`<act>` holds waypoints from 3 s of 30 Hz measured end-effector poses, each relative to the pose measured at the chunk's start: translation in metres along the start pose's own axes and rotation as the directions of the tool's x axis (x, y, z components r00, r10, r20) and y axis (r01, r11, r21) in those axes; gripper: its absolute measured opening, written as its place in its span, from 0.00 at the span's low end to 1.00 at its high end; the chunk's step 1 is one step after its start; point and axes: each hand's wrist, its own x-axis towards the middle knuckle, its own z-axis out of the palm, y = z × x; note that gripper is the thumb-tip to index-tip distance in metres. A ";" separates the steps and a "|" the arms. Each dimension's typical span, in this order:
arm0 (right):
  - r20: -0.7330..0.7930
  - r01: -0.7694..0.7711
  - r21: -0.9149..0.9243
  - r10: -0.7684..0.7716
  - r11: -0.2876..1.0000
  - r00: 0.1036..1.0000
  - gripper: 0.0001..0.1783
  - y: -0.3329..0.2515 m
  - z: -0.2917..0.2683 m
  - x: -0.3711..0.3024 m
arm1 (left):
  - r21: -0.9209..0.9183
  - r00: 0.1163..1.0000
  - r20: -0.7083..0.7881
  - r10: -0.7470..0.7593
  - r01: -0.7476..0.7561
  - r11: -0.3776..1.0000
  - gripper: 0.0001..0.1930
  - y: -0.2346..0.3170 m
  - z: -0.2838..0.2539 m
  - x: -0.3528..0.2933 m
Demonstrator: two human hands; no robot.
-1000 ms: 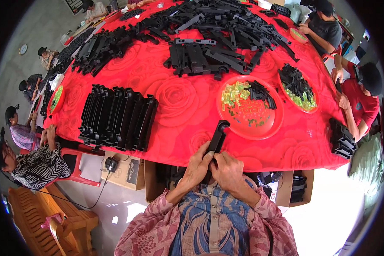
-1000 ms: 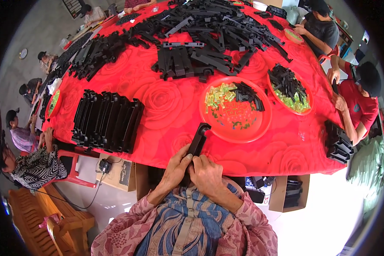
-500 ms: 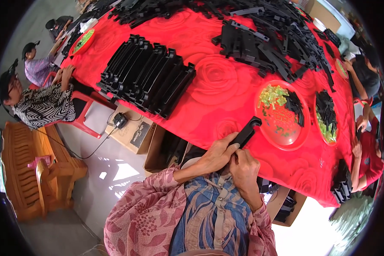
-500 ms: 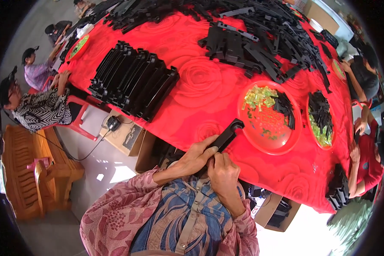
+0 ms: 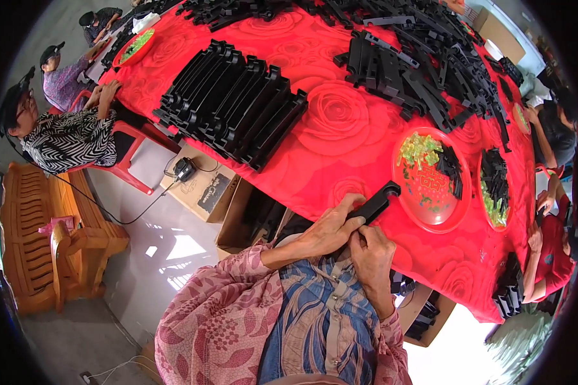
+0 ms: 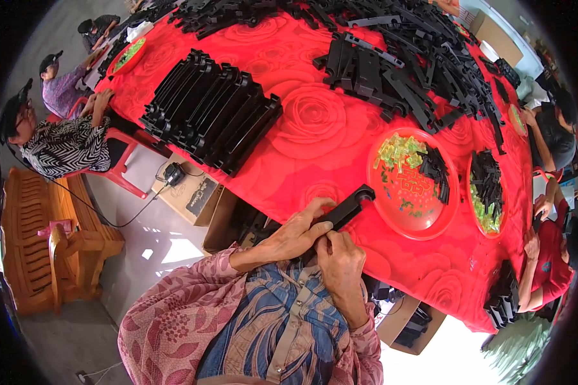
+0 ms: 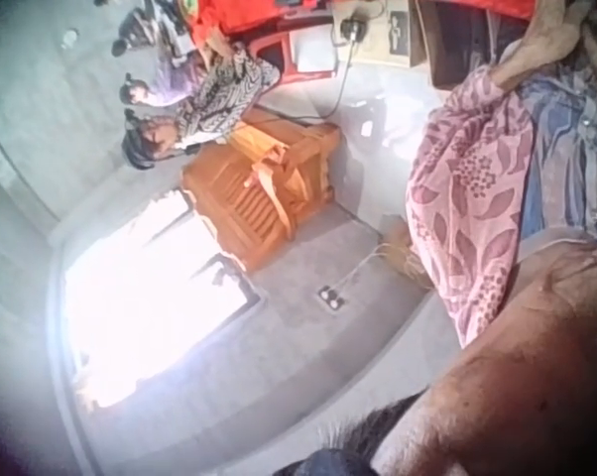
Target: The person assembles level components by inserting vials and plastic pieces into black level frames and pressing them into place by hand.
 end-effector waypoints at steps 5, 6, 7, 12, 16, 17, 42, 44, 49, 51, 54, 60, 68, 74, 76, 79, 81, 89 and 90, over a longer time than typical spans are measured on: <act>-0.270 -0.086 0.078 0.104 0.993 0.957 0.06 0.009 -0.019 0.007 | -0.480 0.928 0.235 -0.288 0.368 0.796 0.18 0.015 -0.038 -0.005; -0.272 -0.081 0.082 0.101 0.993 0.957 0.06 0.013 -0.022 0.005 | -0.531 0.893 0.302 -0.333 0.448 0.720 0.22 0.028 -0.054 -0.007; -0.291 -0.100 0.073 0.117 0.992 0.950 0.06 0.018 -0.023 0.003 | -0.496 0.925 0.234 -0.298 0.378 0.782 0.25 0.038 -0.063 -0.008; -0.270 -0.117 0.059 0.128 0.991 0.954 0.05 0.043 -0.011 -0.010 | -0.324 0.981 -0.069 -0.180 0.148 0.934 0.33 0.078 -0.106 -0.005; -0.253 -0.099 0.062 0.112 0.993 0.961 0.05 0.049 -0.003 -0.010 | 0.035 0.883 -0.444 0.151 -0.151 0.988 0.26 0.072 -0.143 -0.001; -0.255 -0.115 0.054 0.125 0.992 0.959 0.05 0.053 -0.003 -0.011 | 0.170 0.833 -0.536 0.139 -0.055 0.984 0.25 0.091 -0.146 0.000; -0.262 -0.138 0.052 0.147 0.989 0.954 0.07 0.060 0.003 -0.009 | 0.918 0.645 -0.386 0.660 0.339 0.205 0.16 0.066 -0.212 0.056; -0.268 -0.132 0.039 0.138 0.990 0.954 0.07 0.059 0.002 -0.009 | 0.923 0.634 -0.370 0.679 0.331 0.194 0.16 0.064 -0.213 0.058; -0.273 -0.128 0.017 0.128 0.992 0.953 0.07 0.058 0.001 -0.010 | 0.928 0.538 -0.344 0.770 0.320 0.191 0.16 0.085 -0.194 0.060; -0.274 -0.130 0.017 0.130 0.991 0.953 0.07 0.057 0.001 -0.010 | 0.934 0.569 -0.355 0.741 0.183 0.307 0.16 0.090 -0.175 0.064; -0.275 -0.117 0.004 0.114 0.993 0.955 0.07 0.058 0.002 -0.009 | 0.759 0.756 -0.394 0.522 -0.052 0.649 0.17 0.090 -0.129 0.077; -0.299 -0.096 0.021 0.098 0.995 0.949 0.06 0.058 0.002 -0.009 | 0.815 0.838 -0.064 0.541 -0.269 0.513 0.30 0.090 -0.047 0.133; -0.284 -0.095 0.033 0.100 0.995 0.953 0.06 0.057 -0.001 -0.012 | 0.906 0.858 -0.075 0.508 -0.154 0.393 0.32 0.078 -0.016 0.257; -0.271 -0.119 0.079 0.136 0.990 0.953 0.05 0.056 0.000 -0.013 | 0.867 0.945 -0.152 0.291 -0.014 0.498 0.28 0.061 -0.023 0.282; -0.287 -0.109 0.059 0.122 0.992 0.950 0.05 0.057 0.000 -0.011 | 0.860 0.934 -0.144 0.326 -0.045 0.508 0.26 0.055 -0.024 0.283; -0.284 -0.096 0.045 0.105 0.994 0.953 0.05 0.057 -0.001 -0.009 | 0.797 0.916 -0.200 0.347 -0.054 0.602 0.24 0.044 -0.029 0.281; -0.260 -0.098 0.050 0.108 0.994 0.960 0.05 0.056 -0.001 -0.008 | 0.757 0.897 -0.244 0.369 -0.062 0.651 0.24 0.030 -0.037 0.276; -0.284 -0.101 0.027 0.104 0.995 0.953 0.06 0.057 0.002 -0.010 | -0.234 0.928 -0.364 0.076 -0.170 0.957 0.22 0.017 -0.054 0.172; -0.266 -0.102 0.028 0.106 0.994 0.958 0.06 0.056 0.002 -0.010 | -0.626 0.981 -0.190 -0.036 -0.093 0.774 0.21 0.027 -0.056 0.145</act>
